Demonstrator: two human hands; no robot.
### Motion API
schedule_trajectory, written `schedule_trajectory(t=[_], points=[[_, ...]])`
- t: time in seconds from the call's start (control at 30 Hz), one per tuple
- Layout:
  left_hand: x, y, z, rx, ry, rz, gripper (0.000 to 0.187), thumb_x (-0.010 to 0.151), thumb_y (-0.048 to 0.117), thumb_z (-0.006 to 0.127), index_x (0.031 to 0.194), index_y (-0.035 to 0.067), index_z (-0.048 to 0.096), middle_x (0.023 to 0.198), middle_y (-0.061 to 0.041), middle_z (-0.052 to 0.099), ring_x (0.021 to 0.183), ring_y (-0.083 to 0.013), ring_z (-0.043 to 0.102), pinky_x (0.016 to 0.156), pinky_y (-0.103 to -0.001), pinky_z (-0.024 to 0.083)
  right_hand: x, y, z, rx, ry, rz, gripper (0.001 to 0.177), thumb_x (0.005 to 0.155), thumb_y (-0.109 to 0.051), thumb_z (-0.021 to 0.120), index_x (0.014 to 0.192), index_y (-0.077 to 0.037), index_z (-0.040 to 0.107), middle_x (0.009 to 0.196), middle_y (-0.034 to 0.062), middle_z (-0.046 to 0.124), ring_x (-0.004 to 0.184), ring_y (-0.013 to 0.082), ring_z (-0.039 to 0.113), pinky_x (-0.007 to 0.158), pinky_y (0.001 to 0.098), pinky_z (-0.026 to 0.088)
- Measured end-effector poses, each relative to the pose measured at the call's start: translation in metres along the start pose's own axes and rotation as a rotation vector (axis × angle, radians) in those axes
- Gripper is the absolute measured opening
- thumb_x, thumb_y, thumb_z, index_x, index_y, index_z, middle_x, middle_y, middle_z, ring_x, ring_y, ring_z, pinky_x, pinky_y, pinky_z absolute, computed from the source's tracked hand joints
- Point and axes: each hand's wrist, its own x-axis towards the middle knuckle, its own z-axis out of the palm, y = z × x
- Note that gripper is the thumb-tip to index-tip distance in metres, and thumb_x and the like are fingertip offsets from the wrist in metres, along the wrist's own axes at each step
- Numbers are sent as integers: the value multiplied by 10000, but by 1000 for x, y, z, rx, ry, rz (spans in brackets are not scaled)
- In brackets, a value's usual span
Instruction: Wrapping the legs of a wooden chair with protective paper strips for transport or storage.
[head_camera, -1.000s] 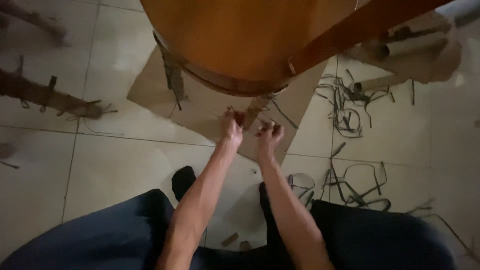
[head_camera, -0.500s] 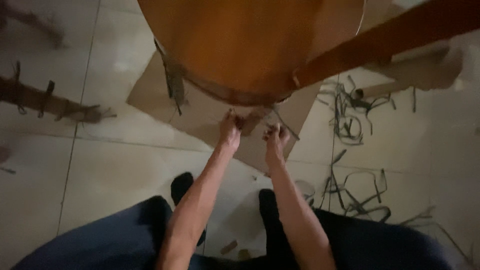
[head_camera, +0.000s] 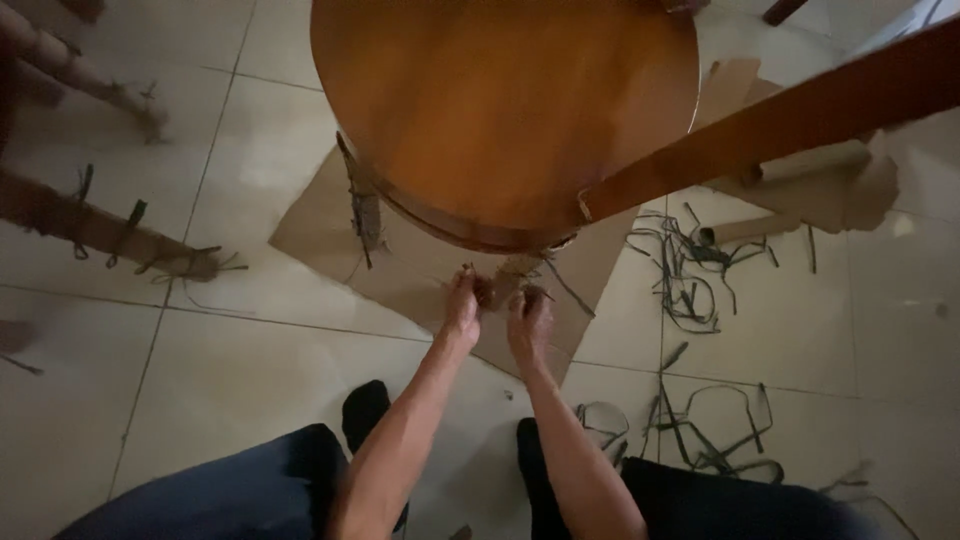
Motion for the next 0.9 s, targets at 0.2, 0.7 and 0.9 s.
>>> schedule_trajectory(t=[0.2, 0.7, 0.9], points=[[-26, 23, 13, 52, -19, 21, 173, 1051, 249, 578, 982, 93, 601, 958, -107, 662, 916, -259, 681, 817, -504, 566, 2, 25, 5, 528, -154, 142, 270, 1085, -344, 534, 994, -119, 651, 643, -5, 443, 521, 97, 411, 471, 305, 394], [-11, 17, 6, 239, 21, 134, 264, 1065, 324, 566, 902, 128, 632, 822, -89, 675, 734, -188, 649, 725, -386, 539, 11, 0, 9, 1215, -137, 503, 274, 1089, -100, 391, 833, -107, 490, 679, -44, 308, 556, 139, 259, 515, 304, 265], [23, -4, -3, 650, -160, 425, 261, 1070, 231, 518, 1131, 30, 673, 966, -223, 678, 934, -332, 708, 822, -482, 535, 1, -3, -3, 981, -92, 400, 389, 1051, -64, 496, 674, -148, 452, 588, -44, 298, 500, 129, 205, 484, 298, 264]])
